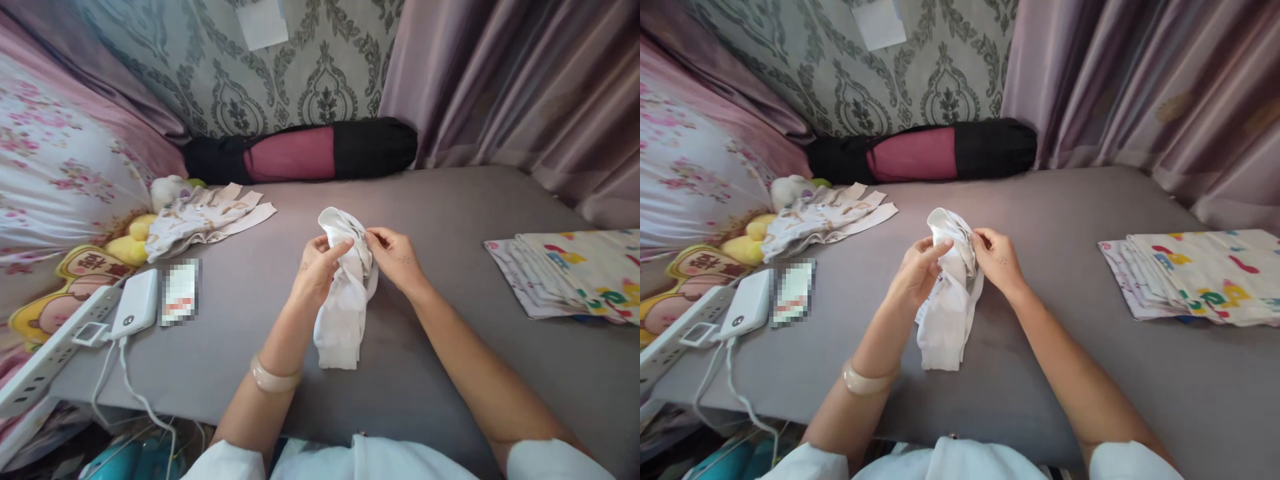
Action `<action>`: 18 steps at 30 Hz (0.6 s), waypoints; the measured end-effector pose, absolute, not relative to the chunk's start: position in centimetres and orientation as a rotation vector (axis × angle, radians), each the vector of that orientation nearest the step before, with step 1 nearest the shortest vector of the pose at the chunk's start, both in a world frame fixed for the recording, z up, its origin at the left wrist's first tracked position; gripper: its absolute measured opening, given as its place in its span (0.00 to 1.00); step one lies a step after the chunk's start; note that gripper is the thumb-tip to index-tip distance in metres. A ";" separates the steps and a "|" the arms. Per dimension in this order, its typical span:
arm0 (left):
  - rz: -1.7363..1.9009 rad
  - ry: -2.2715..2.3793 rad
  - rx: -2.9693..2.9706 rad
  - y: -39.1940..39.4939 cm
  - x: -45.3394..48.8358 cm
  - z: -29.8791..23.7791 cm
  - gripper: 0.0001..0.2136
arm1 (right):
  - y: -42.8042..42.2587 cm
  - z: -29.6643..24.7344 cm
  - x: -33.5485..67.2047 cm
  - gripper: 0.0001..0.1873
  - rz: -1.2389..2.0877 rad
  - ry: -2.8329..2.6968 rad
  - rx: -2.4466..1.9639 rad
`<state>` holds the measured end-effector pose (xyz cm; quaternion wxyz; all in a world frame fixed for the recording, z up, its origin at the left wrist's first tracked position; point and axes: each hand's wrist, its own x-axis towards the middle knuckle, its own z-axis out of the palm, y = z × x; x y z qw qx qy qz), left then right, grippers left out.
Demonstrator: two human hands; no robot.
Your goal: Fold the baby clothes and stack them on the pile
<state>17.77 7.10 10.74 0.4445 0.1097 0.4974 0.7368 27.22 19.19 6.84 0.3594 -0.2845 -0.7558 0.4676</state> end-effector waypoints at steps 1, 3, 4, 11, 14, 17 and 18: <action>1.864 1.297 0.249 6.9 18.1 10.6 0.20 | 19.3 6.7 27.2 0.16 1.194 -1.946 -0.750; 1.913 1.383 0.224 6.7 18.5 10.0 0.19 | 19.4 6.6 27.2 0.15 1.178 -1.930 -0.765; 1.923 1.402 0.223 6.7 18.6 9.7 0.17 | 19.5 6.5 27.2 0.15 1.169 -1.925 -0.762; 1.980 1.361 0.182 6.4 18.4 9.2 0.12 | 20.3 5.8 27.2 0.14 1.058 -1.923 -0.820; 1.993 1.361 0.141 6.1 18.1 9.6 0.11 | 20.8 5.0 27.0 0.15 1.077 -1.865 -0.873; 2.013 1.378 0.110 6.0 17.6 10.0 0.09 | 21.0 4.7 26.9 0.13 1.148 -1.804 -0.915; 2.017 1.390 0.099 5.9 17.3 10.2 0.08 | 21.0 4.8 27.0 0.14 1.167 -1.791 -0.921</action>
